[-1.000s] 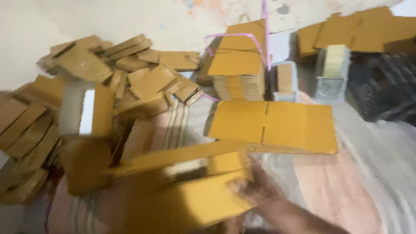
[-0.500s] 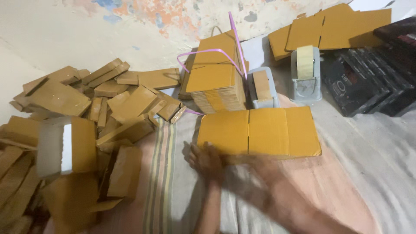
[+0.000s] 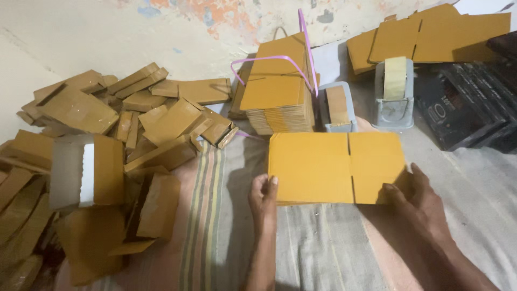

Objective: The person folds flat cardboard sheets into small rectangular boxes by hand, pressing the flaps to form the sides and stacking the finished boxes. The person handles each box individually and places completed units into a growing stack.

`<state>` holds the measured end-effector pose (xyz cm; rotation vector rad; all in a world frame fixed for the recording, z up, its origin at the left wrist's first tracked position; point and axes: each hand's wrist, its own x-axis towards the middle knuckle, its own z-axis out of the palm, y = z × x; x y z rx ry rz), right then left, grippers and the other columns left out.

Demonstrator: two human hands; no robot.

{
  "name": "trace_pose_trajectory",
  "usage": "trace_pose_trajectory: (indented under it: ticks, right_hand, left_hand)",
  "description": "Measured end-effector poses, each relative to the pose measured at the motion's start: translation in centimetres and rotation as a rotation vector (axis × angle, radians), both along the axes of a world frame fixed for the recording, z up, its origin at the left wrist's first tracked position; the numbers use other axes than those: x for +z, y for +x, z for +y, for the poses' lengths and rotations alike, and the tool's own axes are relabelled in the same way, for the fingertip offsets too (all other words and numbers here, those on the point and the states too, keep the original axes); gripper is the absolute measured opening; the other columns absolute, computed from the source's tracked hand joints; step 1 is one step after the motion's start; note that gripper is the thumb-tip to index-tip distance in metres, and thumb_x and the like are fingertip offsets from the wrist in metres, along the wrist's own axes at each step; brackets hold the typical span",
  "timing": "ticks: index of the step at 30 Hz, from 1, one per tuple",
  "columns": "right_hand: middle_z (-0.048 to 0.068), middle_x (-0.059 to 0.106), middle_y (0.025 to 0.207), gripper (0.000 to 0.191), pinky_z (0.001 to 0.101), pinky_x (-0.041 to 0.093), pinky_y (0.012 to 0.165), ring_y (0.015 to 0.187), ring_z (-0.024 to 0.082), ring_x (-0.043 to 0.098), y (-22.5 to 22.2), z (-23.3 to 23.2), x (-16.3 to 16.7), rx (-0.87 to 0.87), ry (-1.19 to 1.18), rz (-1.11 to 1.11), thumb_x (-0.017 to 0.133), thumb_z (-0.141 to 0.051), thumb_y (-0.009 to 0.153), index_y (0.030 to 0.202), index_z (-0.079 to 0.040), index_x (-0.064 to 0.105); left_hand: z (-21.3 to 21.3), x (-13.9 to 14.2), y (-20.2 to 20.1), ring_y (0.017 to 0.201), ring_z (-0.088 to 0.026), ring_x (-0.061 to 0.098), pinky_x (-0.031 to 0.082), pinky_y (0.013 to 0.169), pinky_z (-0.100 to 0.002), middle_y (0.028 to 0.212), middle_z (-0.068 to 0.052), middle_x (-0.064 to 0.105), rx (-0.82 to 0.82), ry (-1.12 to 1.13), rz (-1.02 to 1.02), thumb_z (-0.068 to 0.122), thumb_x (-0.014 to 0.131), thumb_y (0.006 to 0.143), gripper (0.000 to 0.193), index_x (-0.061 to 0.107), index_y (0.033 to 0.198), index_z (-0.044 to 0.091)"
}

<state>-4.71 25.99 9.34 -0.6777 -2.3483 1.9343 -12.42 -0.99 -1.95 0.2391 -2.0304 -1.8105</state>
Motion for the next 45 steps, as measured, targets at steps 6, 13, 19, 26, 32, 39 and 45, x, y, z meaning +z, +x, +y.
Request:
trace_pose_trajectory:
  ticks: [6,13,19,26,32,39,45]
  right_hand:
    - [0.025,0.059,0.143,0.061,0.0435,0.045,0.114,0.134,0.037,0.058,1.6,1.8,-1.9,-0.146,-0.189,-0.025,0.056,-0.017,0.094,0.152,-0.002,0.041]
    - [0.028,0.053,0.146,0.057,0.0532,0.028,0.122,0.144,0.038,0.043,2.2,4.5,-6.3,-0.031,0.08,0.212,0.042,-0.034,0.102,0.148,-0.001,0.046]
    - [0.027,0.044,0.153,0.062,0.0538,0.028,0.124,0.147,0.038,0.04,3.2,4.7,-8.7,0.063,0.152,0.217,0.033,-0.042,0.102,0.15,-0.003,0.041]
    - [0.016,0.038,0.161,0.074,0.0558,0.016,0.124,0.155,0.031,0.024,4.8,2.0,-6.3,0.158,0.008,0.063,0.025,-0.06,0.096,0.156,-0.019,0.038]
    - [0.019,0.033,0.163,0.077,0.0547,0.019,0.124,0.153,0.036,0.027,5.3,3.3,-5.4,0.06,0.064,0.145,0.032,-0.06,0.094,0.159,-0.018,0.03]
    - [0.02,0.039,0.164,0.072,0.0522,0.022,0.123,0.151,0.035,0.031,5.5,1.4,-7.9,-0.091,-0.299,0.067,0.031,-0.056,0.1,0.16,-0.016,0.034]
    - [0.019,0.042,0.161,0.067,0.0514,0.031,0.117,0.146,0.035,0.038,3.4,2.0,-9.6,-0.118,-0.573,-0.037,0.029,-0.053,0.105,0.161,-0.016,0.036]
  left_hand:
    - [0.3,-3.2,4.3,0.095,-0.015,0.062,0.05,0.087,-0.031,0.101,-0.007,0.07,-0.231,0.299,0.133,0.022,0.073,0.096,0.029,0.065,0.114,0.001]
    - [-1.2,-6.8,8.2,0.12,-0.027,0.061,0.053,0.101,-0.033,0.129,-0.019,0.066,0.022,-0.483,0.414,0.008,0.055,0.106,0.031,0.062,0.134,-0.002]
    - [0.0,-8.5,9.1,0.102,-0.032,0.044,0.045,0.085,-0.038,0.116,-0.029,0.042,0.03,-0.058,0.228,0.023,0.043,0.118,0.04,0.05,0.122,-0.016]
    - [3.4,-8.1,9.4,0.099,-0.023,0.054,0.05,0.087,-0.038,0.114,-0.014,0.059,-0.28,0.031,0.384,0.041,0.031,0.114,0.054,0.053,0.13,-0.005]
    - [1.5,-8.3,10.4,0.097,-0.021,0.049,0.044,0.085,-0.037,0.107,-0.008,0.051,-0.328,0.476,0.28,0.048,0.031,0.113,0.059,0.055,0.128,-0.004]
    - [1.4,-6.9,5.7,0.11,-0.02,0.067,0.058,0.087,-0.038,0.124,-0.009,0.069,-0.535,0.826,0.05,0.061,0.032,0.105,0.071,0.058,0.139,0.004]
    - [3.0,-6.9,5.4,0.117,-0.023,0.062,0.055,0.095,-0.037,0.132,-0.008,0.064,-0.621,0.763,0.19,0.053,0.039,0.111,0.061,0.052,0.146,0.006]
